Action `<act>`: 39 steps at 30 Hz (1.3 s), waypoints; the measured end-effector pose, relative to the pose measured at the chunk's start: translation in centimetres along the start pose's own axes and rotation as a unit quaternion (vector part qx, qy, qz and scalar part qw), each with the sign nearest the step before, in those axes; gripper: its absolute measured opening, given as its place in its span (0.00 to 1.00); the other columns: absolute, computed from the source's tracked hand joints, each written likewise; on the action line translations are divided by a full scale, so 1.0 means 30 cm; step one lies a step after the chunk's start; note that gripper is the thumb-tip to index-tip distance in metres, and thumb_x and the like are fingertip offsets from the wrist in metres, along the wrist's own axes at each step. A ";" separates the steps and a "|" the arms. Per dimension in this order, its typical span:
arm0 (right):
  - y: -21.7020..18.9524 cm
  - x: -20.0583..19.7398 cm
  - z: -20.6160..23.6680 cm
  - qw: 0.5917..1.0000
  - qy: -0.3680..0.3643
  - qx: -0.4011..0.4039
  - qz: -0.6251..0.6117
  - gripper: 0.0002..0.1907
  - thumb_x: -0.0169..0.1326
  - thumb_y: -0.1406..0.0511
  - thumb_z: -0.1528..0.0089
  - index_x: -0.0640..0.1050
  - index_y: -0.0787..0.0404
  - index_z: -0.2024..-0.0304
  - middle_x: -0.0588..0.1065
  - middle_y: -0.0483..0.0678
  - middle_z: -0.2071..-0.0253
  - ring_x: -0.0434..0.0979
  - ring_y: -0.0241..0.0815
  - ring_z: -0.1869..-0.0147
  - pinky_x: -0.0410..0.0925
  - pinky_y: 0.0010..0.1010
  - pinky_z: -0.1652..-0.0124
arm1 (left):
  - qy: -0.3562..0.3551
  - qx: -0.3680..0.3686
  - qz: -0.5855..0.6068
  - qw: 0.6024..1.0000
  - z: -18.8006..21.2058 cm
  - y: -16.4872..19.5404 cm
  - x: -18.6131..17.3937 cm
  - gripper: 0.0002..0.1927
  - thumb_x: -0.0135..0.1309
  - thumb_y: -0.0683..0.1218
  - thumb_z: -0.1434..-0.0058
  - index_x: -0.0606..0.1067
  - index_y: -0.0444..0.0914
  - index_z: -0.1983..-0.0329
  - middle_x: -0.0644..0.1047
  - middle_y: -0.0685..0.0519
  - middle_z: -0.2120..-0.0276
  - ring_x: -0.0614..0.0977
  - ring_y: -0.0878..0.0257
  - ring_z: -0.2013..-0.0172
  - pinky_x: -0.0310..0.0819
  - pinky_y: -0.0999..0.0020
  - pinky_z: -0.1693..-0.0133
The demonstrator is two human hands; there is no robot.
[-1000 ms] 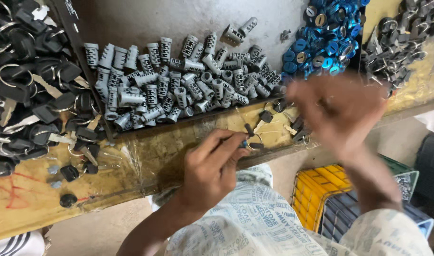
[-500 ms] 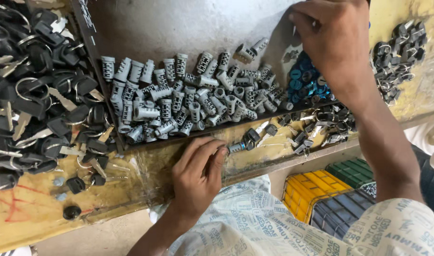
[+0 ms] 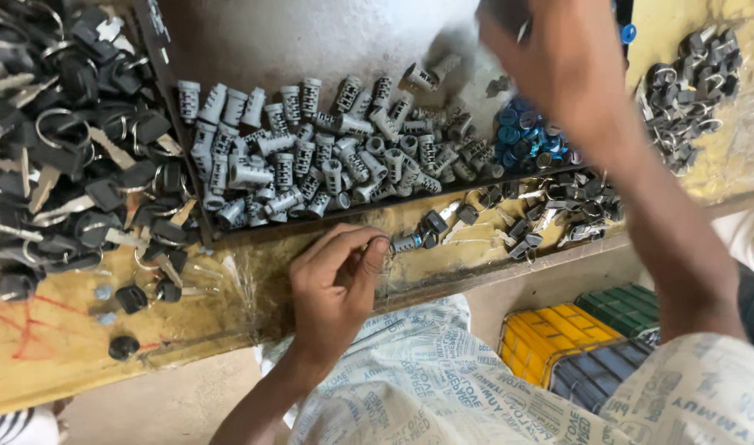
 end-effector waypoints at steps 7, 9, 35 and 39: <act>-0.482 -0.089 0.373 0.916 0.188 -0.314 -0.164 0.09 0.57 0.77 0.45 0.80 0.69 0.62 0.75 0.45 0.74 0.67 0.32 0.78 0.62 0.29 0.81 | -0.146 -0.139 0.422 0.884 0.036 -0.060 0.112 0.09 0.62 0.45 0.34 0.86 0.34 0.61 0.84 0.48 0.71 0.75 0.72 0.81 0.66 0.77 0.77; -0.467 -0.109 0.422 0.894 0.187 -0.341 -0.223 0.10 0.57 0.76 0.40 0.77 0.71 0.55 0.74 0.46 0.71 0.74 0.38 0.72 0.69 0.32 0.75 | -0.202 -0.093 0.448 0.866 0.068 -0.017 0.116 0.09 0.63 0.46 0.30 0.84 0.35 0.56 0.82 0.46 0.65 0.80 0.67 0.69 0.75 0.74 0.67; -0.405 0.009 0.201 0.956 -0.078 -0.218 -0.177 0.05 0.60 0.71 0.39 0.86 0.65 0.62 0.71 0.43 0.79 0.67 0.32 0.79 0.58 0.27 0.84 | 0.088 -0.009 0.239 0.967 0.059 -0.080 -0.072 0.06 0.60 0.42 0.31 0.82 0.33 0.60 0.83 0.48 0.67 0.77 0.73 0.78 0.68 0.80 0.79; -0.074 -0.007 0.094 0.995 0.017 -0.041 -0.094 0.09 0.54 0.73 0.31 0.80 0.62 0.66 0.75 0.47 0.75 0.73 0.33 0.74 0.61 0.28 0.75 | 0.101 0.013 0.123 0.987 0.046 -0.060 -0.087 0.06 0.57 0.42 0.29 0.80 0.33 0.58 0.83 0.51 0.66 0.75 0.75 0.77 0.67 0.79 0.75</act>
Point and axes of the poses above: each hand's wrist, its own z-axis away from the middle knuckle, its own x-axis out of the palm, y = z × x, the point moved 6 cm from there along -z, towards the middle knuckle
